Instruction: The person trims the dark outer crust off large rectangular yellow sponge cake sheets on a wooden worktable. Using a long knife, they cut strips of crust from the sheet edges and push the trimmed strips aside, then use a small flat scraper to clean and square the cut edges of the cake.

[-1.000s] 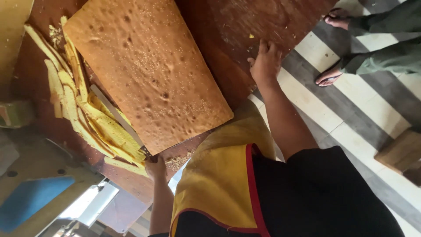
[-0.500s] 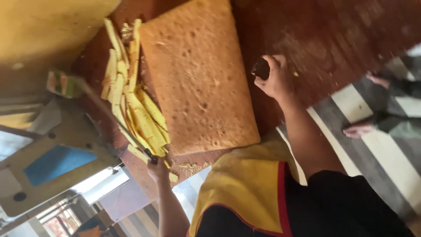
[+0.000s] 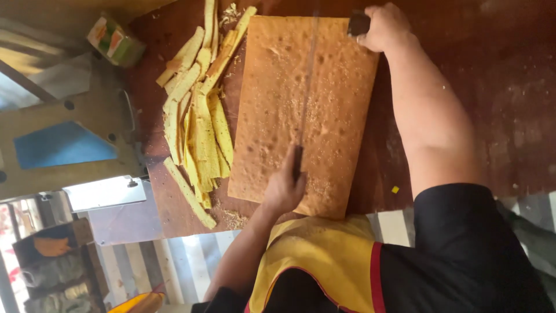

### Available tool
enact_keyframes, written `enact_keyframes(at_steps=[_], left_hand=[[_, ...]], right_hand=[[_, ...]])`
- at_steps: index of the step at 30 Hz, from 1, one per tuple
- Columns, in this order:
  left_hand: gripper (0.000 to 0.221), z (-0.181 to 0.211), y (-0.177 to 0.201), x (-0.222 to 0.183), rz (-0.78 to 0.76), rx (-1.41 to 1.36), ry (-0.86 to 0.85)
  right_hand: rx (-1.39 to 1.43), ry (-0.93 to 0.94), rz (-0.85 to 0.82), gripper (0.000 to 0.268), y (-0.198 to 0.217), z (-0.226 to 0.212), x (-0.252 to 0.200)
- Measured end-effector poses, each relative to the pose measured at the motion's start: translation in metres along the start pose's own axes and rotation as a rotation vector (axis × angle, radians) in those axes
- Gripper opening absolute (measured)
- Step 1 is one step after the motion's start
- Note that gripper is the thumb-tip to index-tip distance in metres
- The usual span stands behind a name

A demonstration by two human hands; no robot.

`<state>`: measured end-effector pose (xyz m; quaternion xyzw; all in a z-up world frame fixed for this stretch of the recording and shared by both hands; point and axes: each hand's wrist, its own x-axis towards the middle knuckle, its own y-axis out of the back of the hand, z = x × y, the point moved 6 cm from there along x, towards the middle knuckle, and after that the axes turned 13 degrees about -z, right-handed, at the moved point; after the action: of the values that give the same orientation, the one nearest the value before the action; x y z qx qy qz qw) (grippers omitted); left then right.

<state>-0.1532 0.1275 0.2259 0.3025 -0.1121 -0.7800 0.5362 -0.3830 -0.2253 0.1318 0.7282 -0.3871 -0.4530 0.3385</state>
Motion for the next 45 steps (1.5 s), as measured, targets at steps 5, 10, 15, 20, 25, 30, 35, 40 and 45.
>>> enact_keyframes(at_steps=[5,10,15,20,25,30,35,40,45], left_hand=[[0.077,0.009,-0.01,0.041,-0.121,0.049,0.118],[0.079,0.014,-0.02,0.058,-0.106,0.155,-0.005],[0.081,0.012,-0.037,0.058,-0.401,0.272,0.274],[0.086,0.012,-0.053,0.065,-0.538,0.386,0.378],[0.089,-0.015,-0.075,0.067,-0.576,0.455,0.38],[0.093,-0.046,-0.092,0.074,-0.415,0.51,0.3],[0.088,-0.017,-0.083,0.056,-0.41,0.51,0.297],[0.093,-0.036,-0.103,0.017,-0.469,0.552,0.3],[0.096,-0.055,-0.121,-0.025,-0.44,0.505,0.263]], right_hand=[[0.01,-0.129,-0.128,0.076,-0.021,0.014,0.035],[-0.028,-0.176,-0.081,0.083,-0.042,0.038,0.066],[0.012,-0.153,-0.077,0.074,-0.036,0.029,0.053],[0.16,-0.109,-0.046,0.068,-0.044,0.031,0.032],[0.016,-0.08,0.074,0.069,-0.066,0.0,-0.049],[0.5,-0.212,-0.059,0.064,-0.116,-0.042,-0.176],[0.383,-0.23,-0.03,0.078,-0.133,-0.049,-0.206],[0.302,-0.166,0.074,0.077,-0.141,-0.039,-0.199],[0.248,-0.168,0.044,0.076,-0.147,-0.045,-0.219]])
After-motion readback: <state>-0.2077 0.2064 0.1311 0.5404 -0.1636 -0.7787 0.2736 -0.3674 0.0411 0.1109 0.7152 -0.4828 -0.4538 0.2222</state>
